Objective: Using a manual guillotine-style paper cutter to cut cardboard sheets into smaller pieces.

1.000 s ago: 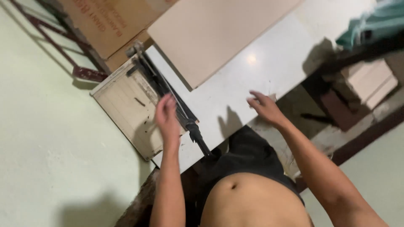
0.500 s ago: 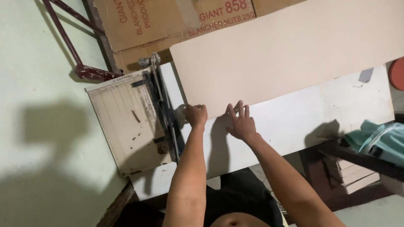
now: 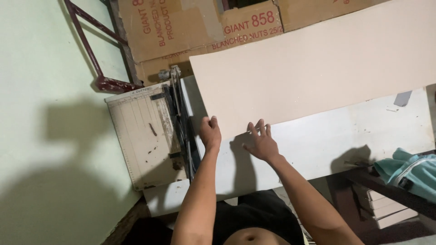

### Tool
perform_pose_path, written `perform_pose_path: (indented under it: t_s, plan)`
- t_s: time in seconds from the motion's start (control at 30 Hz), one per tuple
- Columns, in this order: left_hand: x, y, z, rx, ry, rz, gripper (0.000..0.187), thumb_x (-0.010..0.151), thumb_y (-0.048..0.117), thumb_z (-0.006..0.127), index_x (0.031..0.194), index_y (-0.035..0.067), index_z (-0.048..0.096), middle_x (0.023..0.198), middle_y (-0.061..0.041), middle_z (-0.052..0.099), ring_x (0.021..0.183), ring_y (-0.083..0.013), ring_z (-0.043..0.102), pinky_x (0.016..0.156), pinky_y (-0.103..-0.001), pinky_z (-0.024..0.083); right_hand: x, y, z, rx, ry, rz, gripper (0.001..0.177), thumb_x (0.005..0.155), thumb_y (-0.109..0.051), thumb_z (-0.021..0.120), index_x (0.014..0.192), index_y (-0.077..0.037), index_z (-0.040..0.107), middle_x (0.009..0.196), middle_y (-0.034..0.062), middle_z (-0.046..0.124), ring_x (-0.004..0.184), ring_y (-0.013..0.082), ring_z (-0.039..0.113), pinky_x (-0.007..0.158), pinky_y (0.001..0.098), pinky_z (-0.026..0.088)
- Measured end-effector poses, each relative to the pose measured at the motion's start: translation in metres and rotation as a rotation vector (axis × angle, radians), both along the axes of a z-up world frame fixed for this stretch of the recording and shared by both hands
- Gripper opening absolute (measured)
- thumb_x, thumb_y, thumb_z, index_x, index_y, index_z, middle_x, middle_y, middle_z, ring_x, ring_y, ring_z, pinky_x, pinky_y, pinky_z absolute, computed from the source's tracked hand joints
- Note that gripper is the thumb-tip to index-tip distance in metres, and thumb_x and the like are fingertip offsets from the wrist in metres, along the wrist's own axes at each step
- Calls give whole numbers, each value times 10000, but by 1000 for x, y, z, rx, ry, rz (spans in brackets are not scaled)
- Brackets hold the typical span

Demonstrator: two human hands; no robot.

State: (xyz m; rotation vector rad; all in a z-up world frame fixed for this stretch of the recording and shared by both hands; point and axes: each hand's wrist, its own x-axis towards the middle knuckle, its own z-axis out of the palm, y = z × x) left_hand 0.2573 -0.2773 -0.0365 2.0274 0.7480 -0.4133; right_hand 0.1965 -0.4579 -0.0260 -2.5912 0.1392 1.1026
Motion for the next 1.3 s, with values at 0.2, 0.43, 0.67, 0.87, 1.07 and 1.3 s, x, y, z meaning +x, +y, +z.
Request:
perform_pose_path:
  t_s: [0.2,0.43,0.67,0.87,1.07,1.3]
  plan:
    - [-8,20,-13,-64,-142,-128,337,1103,269,465,1132,-17,642,828,-157,635,728,-211,606,628,-410,491,-19,7,30,715,-90,-1609,963,972,-492,698,1618,-149,74,1618,301,213,1435,552,356,1131,700,385]
    - [-26,28,132,-443,-129,-280,258,1066,201,494,1194,17,622,794,-161,668,645,-237,700,510,-280,561,-19,-15,-26,1357,-49,-1699,252,994,-275,738,954,-162,517,727,-45,447,532,102,528,485,151,403]
    - [-120,167,164,-131,-271,-209,283,1056,242,550,1220,45,669,1005,-155,693,929,-279,713,830,-441,598,-89,-2,-81,937,-189,-1609,463,978,-251,754,1231,-3,457,844,89,535,665,256,694,653,364,618]
    - [-261,263,4,-52,-53,-223,261,967,306,595,1147,175,731,1002,-4,748,904,-156,686,817,-292,521,-119,19,-75,987,-65,-1567,309,962,-226,748,934,15,557,667,200,688,508,203,605,573,278,517]
    - [-276,277,40,-106,239,-433,343,988,366,534,1229,185,697,1187,8,741,1070,-180,688,855,-328,534,-150,67,-65,1056,-25,-1537,243,983,-217,723,953,-30,571,689,173,687,546,197,617,633,278,554]
    - [-225,270,48,-71,231,-484,356,1056,366,505,1337,194,641,1251,-123,704,1128,-294,696,946,-433,563,-143,138,-39,979,-34,-1507,351,968,-208,751,1023,54,523,817,222,711,686,237,748,713,362,641]
